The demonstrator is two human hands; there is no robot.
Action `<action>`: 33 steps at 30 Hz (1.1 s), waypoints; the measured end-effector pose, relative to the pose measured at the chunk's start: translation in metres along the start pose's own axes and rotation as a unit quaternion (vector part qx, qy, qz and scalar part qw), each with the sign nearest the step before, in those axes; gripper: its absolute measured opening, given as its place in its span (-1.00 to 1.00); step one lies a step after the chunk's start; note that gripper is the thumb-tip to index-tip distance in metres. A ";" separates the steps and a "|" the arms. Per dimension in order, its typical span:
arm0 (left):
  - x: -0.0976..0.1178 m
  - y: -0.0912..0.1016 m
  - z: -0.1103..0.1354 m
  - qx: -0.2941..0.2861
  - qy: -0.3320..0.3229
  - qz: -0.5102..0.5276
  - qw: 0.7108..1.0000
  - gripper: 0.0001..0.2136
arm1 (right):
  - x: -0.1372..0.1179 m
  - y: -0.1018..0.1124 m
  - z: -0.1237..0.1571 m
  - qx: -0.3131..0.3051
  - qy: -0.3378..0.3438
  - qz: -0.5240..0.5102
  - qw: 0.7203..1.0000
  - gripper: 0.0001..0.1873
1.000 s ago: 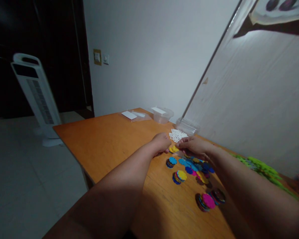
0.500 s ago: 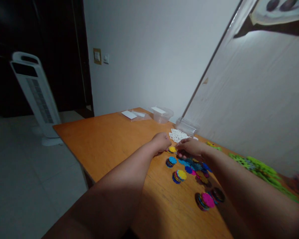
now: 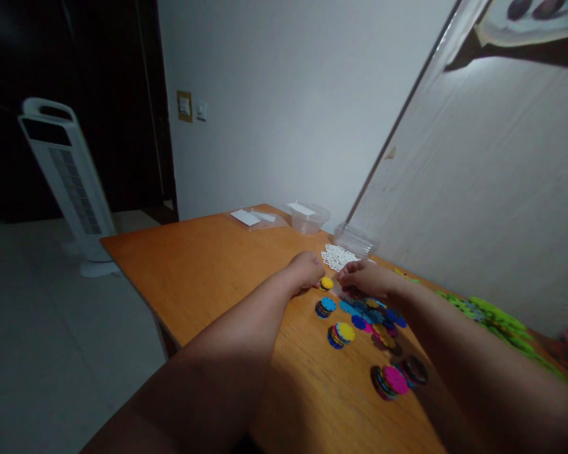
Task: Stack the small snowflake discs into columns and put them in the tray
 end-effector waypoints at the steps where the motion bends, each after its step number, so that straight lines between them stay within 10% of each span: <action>1: 0.000 0.000 0.000 -0.002 0.004 0.000 1.000 -0.95 | 0.002 0.002 0.002 -0.011 -0.001 0.006 1.000 -0.82; 16: -0.001 -0.001 0.000 -0.007 0.019 -0.020 1.000 -0.94 | 0.005 -0.003 0.018 -0.139 0.008 0.077 0.987 -0.77; 22: 0.001 0.001 0.002 0.003 0.013 -0.013 1.000 -0.93 | 0.017 0.010 0.004 -0.050 -0.008 -0.077 0.996 -0.74; 33: 0.000 0.000 0.000 -0.006 0.010 -0.003 1.000 -0.92 | 0.007 -0.002 -0.006 -0.016 -0.010 -0.038 0.999 -0.62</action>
Point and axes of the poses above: each hand's wrist, its own z-axis away from the middle knuckle, its own y-axis out of the back of the hand, x = y × z, the point moved 7 cm from there along -z, towards the middle knuckle, and after that the axes turned 9 degrees about y, right-handed, at the moved point
